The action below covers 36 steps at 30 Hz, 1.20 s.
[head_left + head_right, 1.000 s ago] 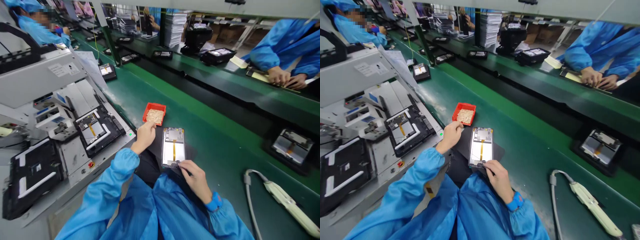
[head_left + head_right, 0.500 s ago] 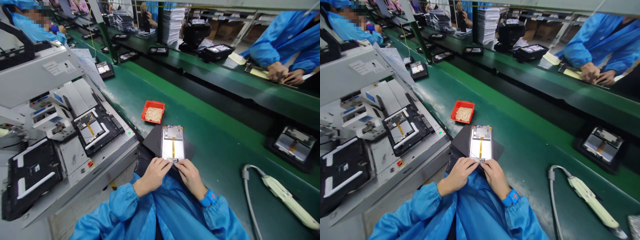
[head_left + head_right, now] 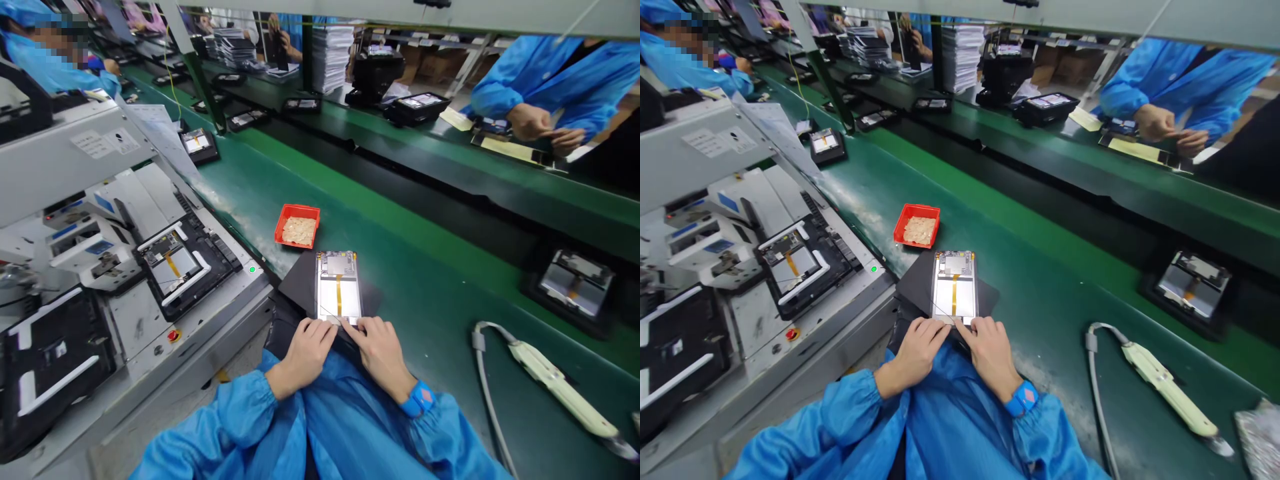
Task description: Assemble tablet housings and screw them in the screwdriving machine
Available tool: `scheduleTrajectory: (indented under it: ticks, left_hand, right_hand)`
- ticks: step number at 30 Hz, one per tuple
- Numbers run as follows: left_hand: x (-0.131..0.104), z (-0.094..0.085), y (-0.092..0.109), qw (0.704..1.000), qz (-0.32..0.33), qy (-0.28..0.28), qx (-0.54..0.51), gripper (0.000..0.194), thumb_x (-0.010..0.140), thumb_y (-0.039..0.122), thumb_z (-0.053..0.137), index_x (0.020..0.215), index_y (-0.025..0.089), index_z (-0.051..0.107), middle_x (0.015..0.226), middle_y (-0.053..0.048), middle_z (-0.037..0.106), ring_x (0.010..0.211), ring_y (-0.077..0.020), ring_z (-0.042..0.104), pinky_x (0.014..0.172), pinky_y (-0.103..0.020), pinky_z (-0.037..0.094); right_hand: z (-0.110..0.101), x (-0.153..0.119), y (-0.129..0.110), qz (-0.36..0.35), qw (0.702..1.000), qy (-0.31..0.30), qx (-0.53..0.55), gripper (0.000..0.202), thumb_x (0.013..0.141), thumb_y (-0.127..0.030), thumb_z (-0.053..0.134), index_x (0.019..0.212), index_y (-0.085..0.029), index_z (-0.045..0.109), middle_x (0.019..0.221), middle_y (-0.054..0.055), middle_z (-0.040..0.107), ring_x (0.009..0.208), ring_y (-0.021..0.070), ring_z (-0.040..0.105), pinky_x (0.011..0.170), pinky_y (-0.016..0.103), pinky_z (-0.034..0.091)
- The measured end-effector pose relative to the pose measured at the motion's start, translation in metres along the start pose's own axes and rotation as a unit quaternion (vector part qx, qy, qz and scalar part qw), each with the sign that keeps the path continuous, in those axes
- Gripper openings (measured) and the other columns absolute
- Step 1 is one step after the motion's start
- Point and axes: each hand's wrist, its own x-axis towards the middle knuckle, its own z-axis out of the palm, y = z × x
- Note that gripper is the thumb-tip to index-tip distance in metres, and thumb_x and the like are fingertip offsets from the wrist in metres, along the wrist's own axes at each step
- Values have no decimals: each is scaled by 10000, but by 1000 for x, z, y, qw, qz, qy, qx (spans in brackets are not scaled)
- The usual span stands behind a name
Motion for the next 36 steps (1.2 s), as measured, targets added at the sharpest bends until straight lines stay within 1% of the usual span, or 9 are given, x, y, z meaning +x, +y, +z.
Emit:
scheduleTrajectory:
  ticks: [4,9,11,17,22,25,29,33,36]
  left_hand:
    - [-5,-6,-5,965,-185,56,-180,349,914,113,415,1197,176,609,1149,-135,658,1073,-257,602,929,-445,467]
    - [1,-4,-10,720,-448,78,-524,274,805,325,640,1019,179,550,751,-15,645,668,-183,665,613,-301,518]
    - [14,-1,-8,671,-472,102,-562,341,740,356,705,978,182,533,655,38,588,553,-141,599,522,-246,458]
    - [52,-9,-1,684,-386,98,-611,300,757,386,688,666,184,486,545,79,418,484,-64,381,450,-196,260]
    - [0,-61,-8,655,-354,211,-634,387,784,520,682,713,167,541,587,50,447,520,-73,374,466,-203,272]
    - [-67,-94,-17,627,-393,339,-581,426,801,571,673,749,159,578,601,43,451,515,-72,369,467,-199,289]
    - [-151,-121,-31,548,-473,479,-497,390,799,556,692,801,172,623,639,17,546,536,-97,451,488,-196,362]
    - [-200,-135,-36,466,-528,566,-428,437,692,575,772,872,187,684,687,-8,636,576,-143,538,524,-223,433]
    - [-213,-137,-38,400,-562,608,-394,538,611,629,792,919,193,723,619,-2,640,489,-137,504,445,-213,364]
  right_hand:
    - [-5,-4,10,64,995,47,52,336,981,-161,442,1224,-194,671,947,96,593,870,229,485,724,363,382]
    - [2,-1,10,107,990,40,77,319,1001,-246,424,1199,-171,662,921,92,608,850,228,528,743,376,448]
    - [7,-1,12,107,989,50,88,312,996,-273,429,1170,-188,674,940,93,626,854,231,558,750,387,478]
    - [-3,0,38,157,964,95,192,306,936,-436,457,1116,-313,673,1083,72,713,967,298,686,827,505,564]
    - [-34,72,32,250,936,135,208,225,880,-543,486,971,-445,667,1008,56,741,936,357,703,734,537,562]
    - [-27,163,-30,75,958,101,258,255,900,-455,504,1029,-312,671,1069,64,728,970,301,692,850,465,548]
    - [14,294,-181,-147,954,13,262,316,931,-274,453,1173,-175,631,1148,118,681,1072,246,626,949,375,486]
    - [57,390,-320,-175,969,-47,165,416,905,-222,505,1306,-115,547,1301,183,574,1192,289,515,1027,409,380]
    - [78,428,-371,-154,977,-51,141,472,849,-221,596,1291,-73,522,1353,244,515,1265,353,431,1079,508,276]
